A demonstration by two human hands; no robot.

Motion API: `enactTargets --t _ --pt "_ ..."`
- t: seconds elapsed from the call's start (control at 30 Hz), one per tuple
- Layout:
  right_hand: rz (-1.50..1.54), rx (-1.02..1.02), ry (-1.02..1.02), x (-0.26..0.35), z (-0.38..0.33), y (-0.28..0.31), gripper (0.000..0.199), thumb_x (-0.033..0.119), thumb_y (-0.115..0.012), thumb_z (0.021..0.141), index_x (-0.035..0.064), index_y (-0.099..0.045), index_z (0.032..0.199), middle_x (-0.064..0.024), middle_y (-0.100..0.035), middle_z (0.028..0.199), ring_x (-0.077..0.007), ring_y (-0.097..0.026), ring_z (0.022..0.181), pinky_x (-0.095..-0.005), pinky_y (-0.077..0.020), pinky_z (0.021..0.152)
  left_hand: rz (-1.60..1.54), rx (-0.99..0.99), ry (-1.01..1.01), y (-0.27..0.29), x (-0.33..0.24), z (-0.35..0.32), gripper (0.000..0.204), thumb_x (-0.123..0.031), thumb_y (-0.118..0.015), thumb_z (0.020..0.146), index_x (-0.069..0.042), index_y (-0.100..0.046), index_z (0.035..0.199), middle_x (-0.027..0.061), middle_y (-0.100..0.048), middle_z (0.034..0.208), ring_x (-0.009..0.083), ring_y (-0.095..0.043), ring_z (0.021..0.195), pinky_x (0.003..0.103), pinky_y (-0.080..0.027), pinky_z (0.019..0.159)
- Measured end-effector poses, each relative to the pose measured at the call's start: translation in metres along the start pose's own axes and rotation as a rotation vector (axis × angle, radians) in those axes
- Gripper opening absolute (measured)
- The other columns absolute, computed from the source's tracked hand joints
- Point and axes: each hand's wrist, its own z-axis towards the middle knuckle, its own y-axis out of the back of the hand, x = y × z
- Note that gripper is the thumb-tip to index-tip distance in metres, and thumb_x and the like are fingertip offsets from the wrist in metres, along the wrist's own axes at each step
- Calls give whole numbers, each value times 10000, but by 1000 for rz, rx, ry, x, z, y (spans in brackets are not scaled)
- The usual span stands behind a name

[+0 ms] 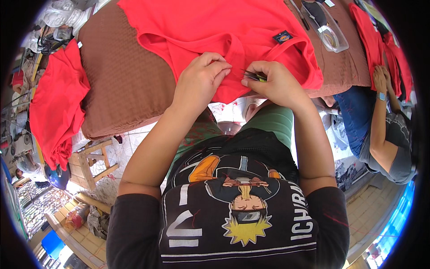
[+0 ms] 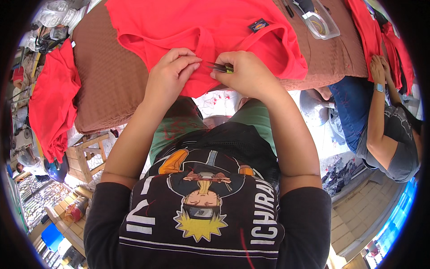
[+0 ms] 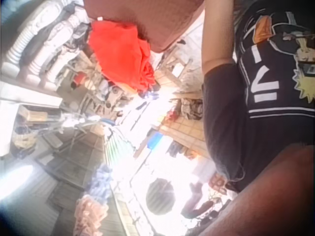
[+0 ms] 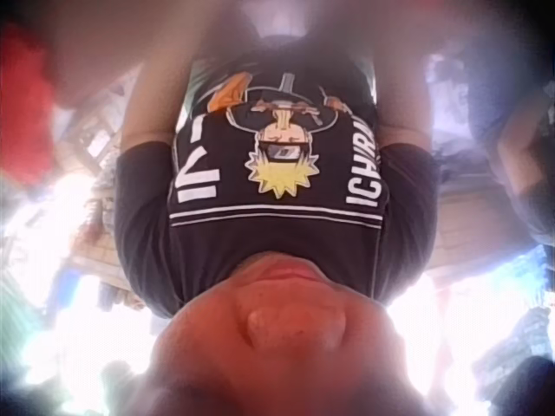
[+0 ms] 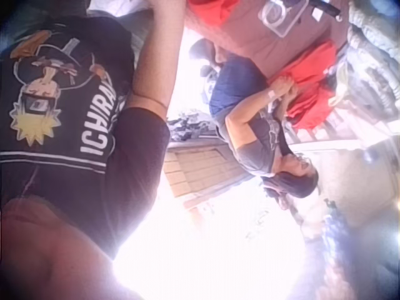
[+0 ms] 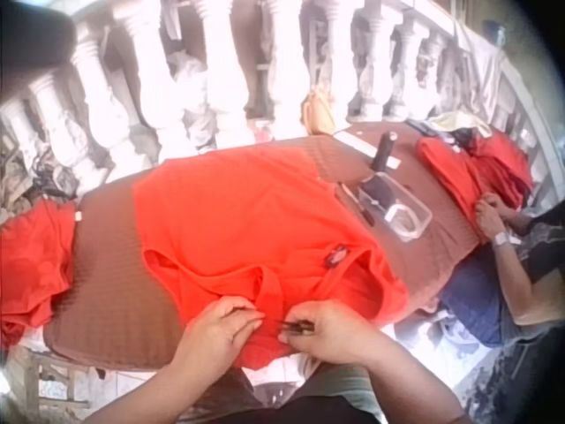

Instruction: The person trims excess threads and edges from red t-shirts using snips, then folds and stacks the shirts on a table.

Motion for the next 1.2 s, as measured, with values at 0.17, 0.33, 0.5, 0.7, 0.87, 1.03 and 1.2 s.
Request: enactTargets --t 0.17,0.33,0.5,0.7,0.87,1.03,1.2 --pt "37 -26 27 -7 0 2 229 186 -683 792 -25 -633 866 -121 -614 721 -196 -578 655 -317 -460 638 -78 20 186 7 -1 6 140 -129 -626 864 -38 -679 957 83 -684 892 166 -657 765 263 -514 709" --pt "25 -25 10 -6 0 3 236 192 -680 797 -28 -626 862 -123 -604 716 -199 -558 640 -325 -452 629 -179 99 252 13 -5 10 152 -125 -602 888 -31 -677 982 80 -696 877 115 -642 730 245 -513 688" --pt "21 -20 -8 -3 -1 2 239 197 -682 798 -25 -627 870 -122 -602 717 -196 -558 644 -326 -450 630 -485 150 382 17 -10 10 177 -122 -569 918 8 -659 997 49 -696 905 82 -600 697 225 -500 665" --pt "162 -100 103 0 -3 -8 219 178 -689 814 -8 -642 922 -59 -618 752 -114 -537 687 -282 -443 646 -528 199 434 12 -12 13 192 -122 -556 928 15 -641 1032 35 -684 921 60 -574 670 200 -475 648" --pt "179 -102 64 5 3 -12 136 113 -659 857 -1 -635 928 20 -599 783 -39 -487 734 -214 -419 669 -616 168 448 9 -17 13 185 -148 -568 917 -9 -654 1003 60 -693 889 97 -641 697 217 -492 637" --pt "299 -144 85 5 1 -4 133 116 -637 858 -12 -627 893 -36 -614 742 -90 -554 700 -257 -449 652 -802 228 582 11 -16 15 215 -193 -583 924 -20 -654 1027 42 -678 925 102 -639 725 217 -496 671" --pt "235 -174 141 4 3 -4 129 121 -630 868 -3 -610 901 -32 -602 771 -92 -541 734 -252 -442 688 -730 277 496 7 -9 14 211 -189 -611 908 -15 -665 1013 35 -673 902 98 -630 766 229 -505 693"
